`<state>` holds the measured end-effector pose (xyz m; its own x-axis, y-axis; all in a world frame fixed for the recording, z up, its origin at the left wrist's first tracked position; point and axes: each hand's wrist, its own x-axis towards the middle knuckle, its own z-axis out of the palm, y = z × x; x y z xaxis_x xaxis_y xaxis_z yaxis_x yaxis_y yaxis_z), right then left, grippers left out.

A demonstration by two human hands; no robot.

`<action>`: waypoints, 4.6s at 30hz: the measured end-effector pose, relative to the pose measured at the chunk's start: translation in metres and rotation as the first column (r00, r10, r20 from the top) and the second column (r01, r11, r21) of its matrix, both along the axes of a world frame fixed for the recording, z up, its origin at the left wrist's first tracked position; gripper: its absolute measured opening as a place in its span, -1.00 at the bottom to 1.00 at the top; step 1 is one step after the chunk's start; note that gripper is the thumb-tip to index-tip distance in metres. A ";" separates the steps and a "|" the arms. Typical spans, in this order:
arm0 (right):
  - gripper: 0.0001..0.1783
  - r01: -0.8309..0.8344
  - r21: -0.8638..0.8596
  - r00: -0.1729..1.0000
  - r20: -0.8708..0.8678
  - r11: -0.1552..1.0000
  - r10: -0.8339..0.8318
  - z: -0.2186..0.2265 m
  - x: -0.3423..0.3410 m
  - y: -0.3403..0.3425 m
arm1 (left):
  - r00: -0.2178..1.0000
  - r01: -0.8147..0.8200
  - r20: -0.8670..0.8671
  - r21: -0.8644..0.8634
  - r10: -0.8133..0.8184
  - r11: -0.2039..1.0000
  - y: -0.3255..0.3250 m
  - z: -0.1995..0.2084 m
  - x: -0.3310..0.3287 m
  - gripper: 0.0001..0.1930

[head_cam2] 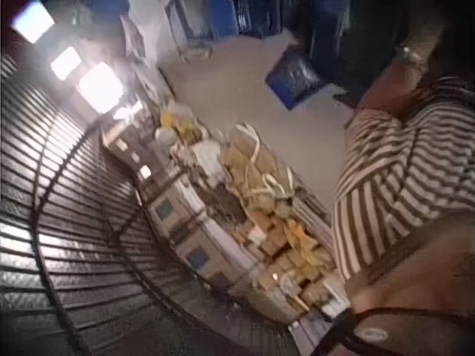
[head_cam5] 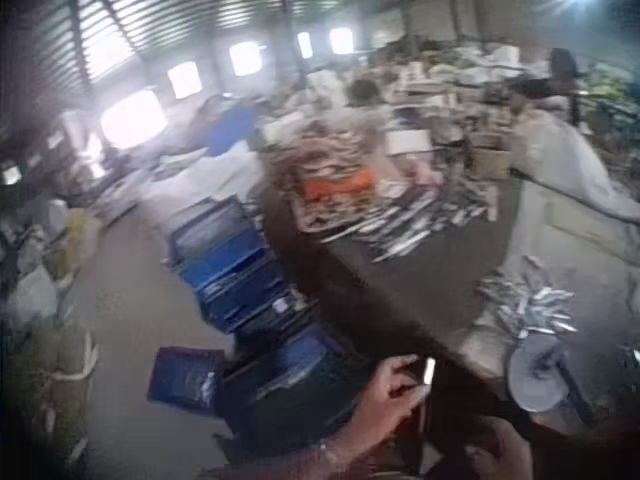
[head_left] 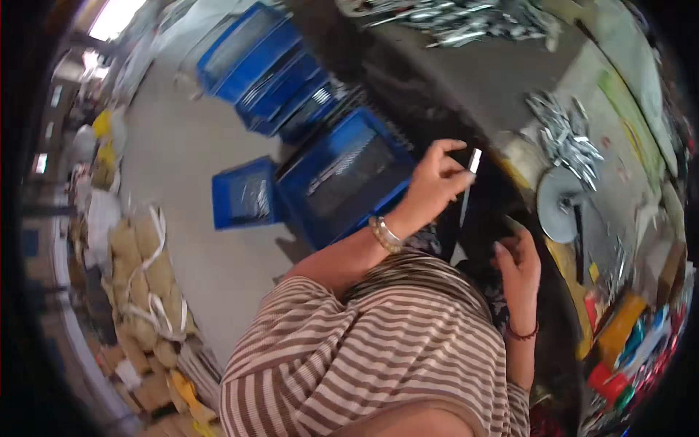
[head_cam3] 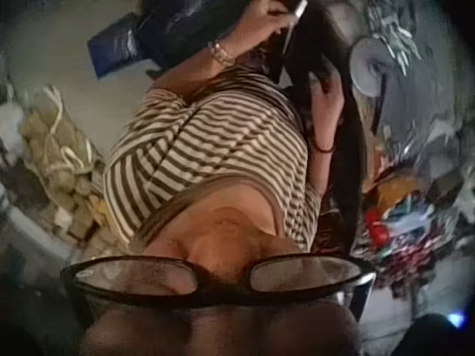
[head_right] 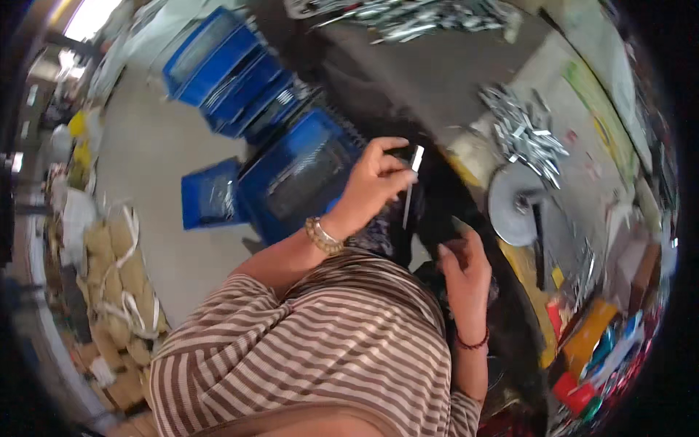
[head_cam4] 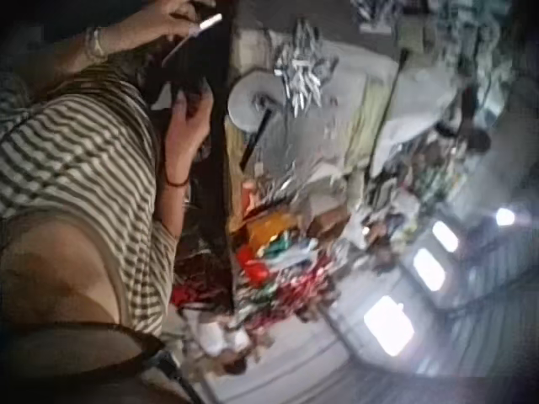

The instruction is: The person assembles metal components by taking metal rods from blue containers, inserting them into metal sleeves, hammering them on a round metal plate using a small hammer, and placing the assembled pieces back into the blue bins.

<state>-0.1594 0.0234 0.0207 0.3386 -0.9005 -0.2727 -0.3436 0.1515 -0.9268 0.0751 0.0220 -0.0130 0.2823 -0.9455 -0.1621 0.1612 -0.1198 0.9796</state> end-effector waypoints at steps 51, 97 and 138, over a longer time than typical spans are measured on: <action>-0.68 -0.214 -0.141 0.975 -0.091 0.967 0.203 -0.028 -0.013 0.006 | 0.760 0.272 0.650 -0.342 0.018 0.899 -0.089 0.051 0.030 -0.90; -0.76 0.106 -0.593 0.971 -0.111 0.798 -0.211 0.016 -0.079 -0.056 | 0.495 0.596 0.828 -0.102 -0.264 0.796 -0.078 0.043 -0.067 -0.86; -0.86 0.080 -0.810 0.663 -0.392 0.581 -0.638 0.008 -0.142 -0.123 | 0.628 0.574 0.721 -0.174 -0.293 0.800 -0.082 0.032 -0.069 -0.88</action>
<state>-0.3018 -0.0992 0.0288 -0.0508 -0.8772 0.4774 -0.9055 -0.1611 -0.3926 0.0064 -0.0596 0.0194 -0.2798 -0.9243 0.2597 -0.4830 0.3693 0.7939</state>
